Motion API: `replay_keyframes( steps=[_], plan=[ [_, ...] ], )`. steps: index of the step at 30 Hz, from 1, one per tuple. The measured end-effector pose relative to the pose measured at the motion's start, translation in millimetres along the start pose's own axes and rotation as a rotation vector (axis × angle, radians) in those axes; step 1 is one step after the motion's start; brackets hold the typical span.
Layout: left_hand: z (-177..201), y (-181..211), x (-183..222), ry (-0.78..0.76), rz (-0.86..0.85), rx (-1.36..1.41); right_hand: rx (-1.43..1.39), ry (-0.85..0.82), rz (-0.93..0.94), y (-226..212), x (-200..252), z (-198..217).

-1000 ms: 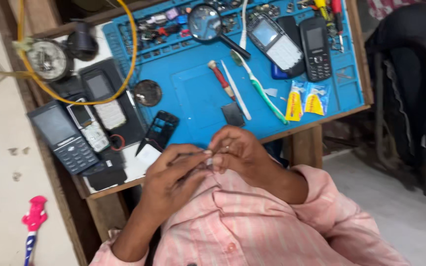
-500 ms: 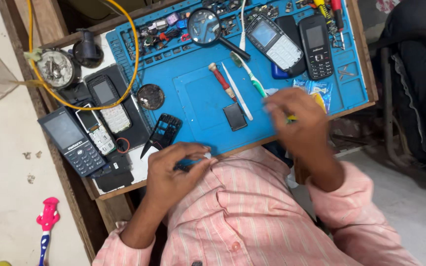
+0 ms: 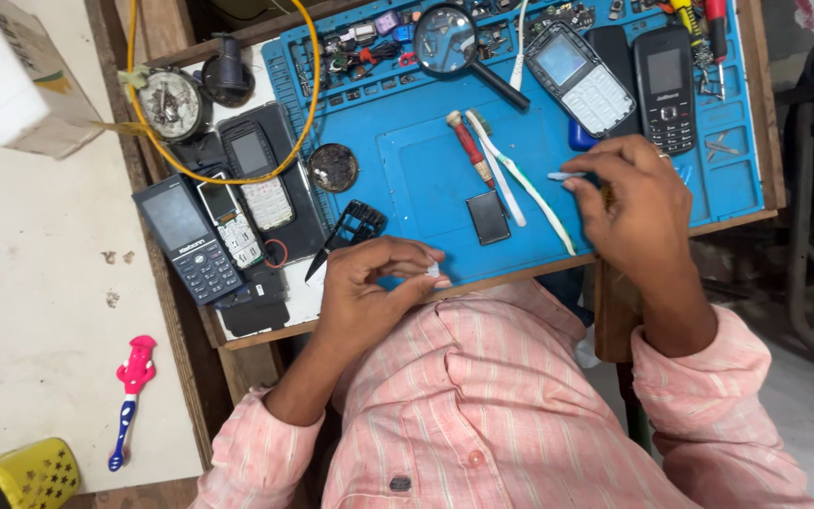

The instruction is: The person disassembles a mobile phone, removes the battery, and uses a metal tool to clean or adjust internal components. They then reassemble the phone by placing the battery back and closing the casing.

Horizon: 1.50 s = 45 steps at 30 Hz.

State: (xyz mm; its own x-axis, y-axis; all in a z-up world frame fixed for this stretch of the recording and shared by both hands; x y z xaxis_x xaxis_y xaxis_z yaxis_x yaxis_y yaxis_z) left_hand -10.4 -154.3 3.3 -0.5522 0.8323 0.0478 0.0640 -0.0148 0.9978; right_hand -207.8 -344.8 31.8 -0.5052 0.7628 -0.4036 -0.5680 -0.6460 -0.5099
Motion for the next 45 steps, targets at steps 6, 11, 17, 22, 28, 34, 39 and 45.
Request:
replay_keyframes(
  steps=[6, 11, 17, 22, 28, 34, 39, 45],
  plan=[
    [-1.4, 1.8, -0.3, 0.034, -0.071, -0.012, -0.481, 0.02, -0.289, 2.9, 13.8, -2.7],
    [-8.2, -1.7, -1.1, 0.011, -0.078, 0.031, -0.801, -0.104, -0.194, -49.6, 39.5, -15.6],
    [-4.1, -2.7, -0.8, 0.035, -0.132, -0.071, -0.677, -0.08, 0.012, -82.3, 45.2, -20.0],
    [-3.7, 0.7, -1.2, 0.031, -0.149, -0.095, -0.675, -0.058, 0.014, -83.8, 44.8, -24.1],
    [-7.4, 8.1, -3.8, 0.011, -0.16, -0.122, -0.638, -0.047, 0.068, -85.2, 45.2, -23.2],
    [-9.8, 15.2, -5.5, -0.016, -0.169, -0.207, -0.61, -0.016, 0.161, -92.6, 44.1, -18.8],
    [-11.3, 13.1, -6.5, -0.033, -0.099, -0.178, -0.638, -0.006, 0.161, -90.4, 44.2, -20.0],
    [-14.8, 10.0, -6.6, -0.073, -0.07, -0.158, -0.675, -0.028, 0.149, -83.1, 51.1, -26.9]
  ],
)
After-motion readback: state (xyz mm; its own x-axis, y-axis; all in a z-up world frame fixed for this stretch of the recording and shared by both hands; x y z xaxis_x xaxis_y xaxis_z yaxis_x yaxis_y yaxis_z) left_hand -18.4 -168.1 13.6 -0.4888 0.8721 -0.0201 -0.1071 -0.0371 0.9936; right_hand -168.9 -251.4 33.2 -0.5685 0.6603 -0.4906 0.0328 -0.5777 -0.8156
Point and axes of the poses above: each hand's wrist, its own x-axis away from the middle knuckle, its own z-axis out of the back of the hand, y = z × x, the point moved 8 cm from there along -x, towards the middle knuckle, and after that the axes turned 15 degrees about y, right-handed, at the moved point
